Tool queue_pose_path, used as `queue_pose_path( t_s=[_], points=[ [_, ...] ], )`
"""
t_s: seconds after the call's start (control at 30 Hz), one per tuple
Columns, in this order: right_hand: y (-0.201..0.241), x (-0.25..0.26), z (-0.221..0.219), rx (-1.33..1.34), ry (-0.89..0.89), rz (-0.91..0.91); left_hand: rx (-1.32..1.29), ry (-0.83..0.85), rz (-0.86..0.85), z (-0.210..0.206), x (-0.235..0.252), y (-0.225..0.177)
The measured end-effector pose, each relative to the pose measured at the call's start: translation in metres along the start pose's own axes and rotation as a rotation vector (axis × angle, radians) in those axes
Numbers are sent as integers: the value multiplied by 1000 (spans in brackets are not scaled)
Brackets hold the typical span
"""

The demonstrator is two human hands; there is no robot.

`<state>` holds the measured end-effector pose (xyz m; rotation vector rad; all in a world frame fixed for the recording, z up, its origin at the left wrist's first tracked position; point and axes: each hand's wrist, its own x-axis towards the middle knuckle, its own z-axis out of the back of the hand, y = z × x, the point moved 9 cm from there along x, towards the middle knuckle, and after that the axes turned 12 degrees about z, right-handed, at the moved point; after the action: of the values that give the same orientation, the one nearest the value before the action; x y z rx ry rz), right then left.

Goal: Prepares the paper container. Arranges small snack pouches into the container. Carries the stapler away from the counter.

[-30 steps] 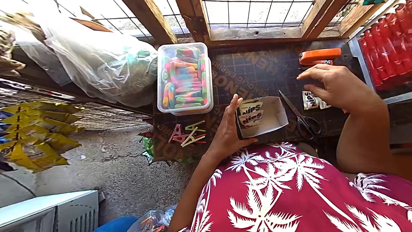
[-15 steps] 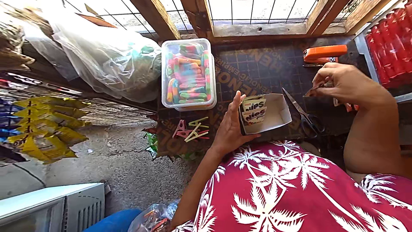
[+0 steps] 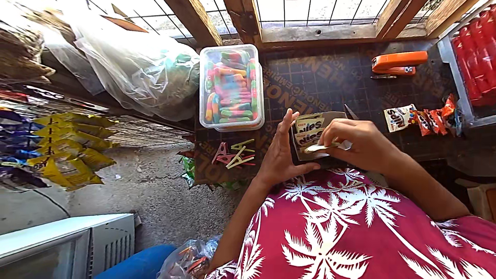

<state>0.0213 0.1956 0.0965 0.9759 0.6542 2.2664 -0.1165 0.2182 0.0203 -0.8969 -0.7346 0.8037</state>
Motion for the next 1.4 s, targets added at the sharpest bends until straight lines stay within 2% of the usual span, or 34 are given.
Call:
queue_pose_path(
  t_s=[0.17,0.37,0.53,0.8,1.1,1.23,1.4],
  points=[
    [-5,-7,-20,-200,11,9,-140,7,87,7,6,-1],
    [4,-17,1,-332,-57,7,-45,13,153,10,15,-10],
    [-3,-29,-32,-265,311,-115,-44,3,190,10,15,-7],
    [-6,-30,-54,-233,472,-130,-106,-32,171,4,5,1],
    [-7,-31,-54,-336,461,-181,-101,-12,130,3,4,0],
    [-4,-25,-33,-309,374,-190,-140,-34,98,8,2,-2],
    [-7,-18,5,-310,267,-183,-218,-118,138,14,1,1]
  ],
)
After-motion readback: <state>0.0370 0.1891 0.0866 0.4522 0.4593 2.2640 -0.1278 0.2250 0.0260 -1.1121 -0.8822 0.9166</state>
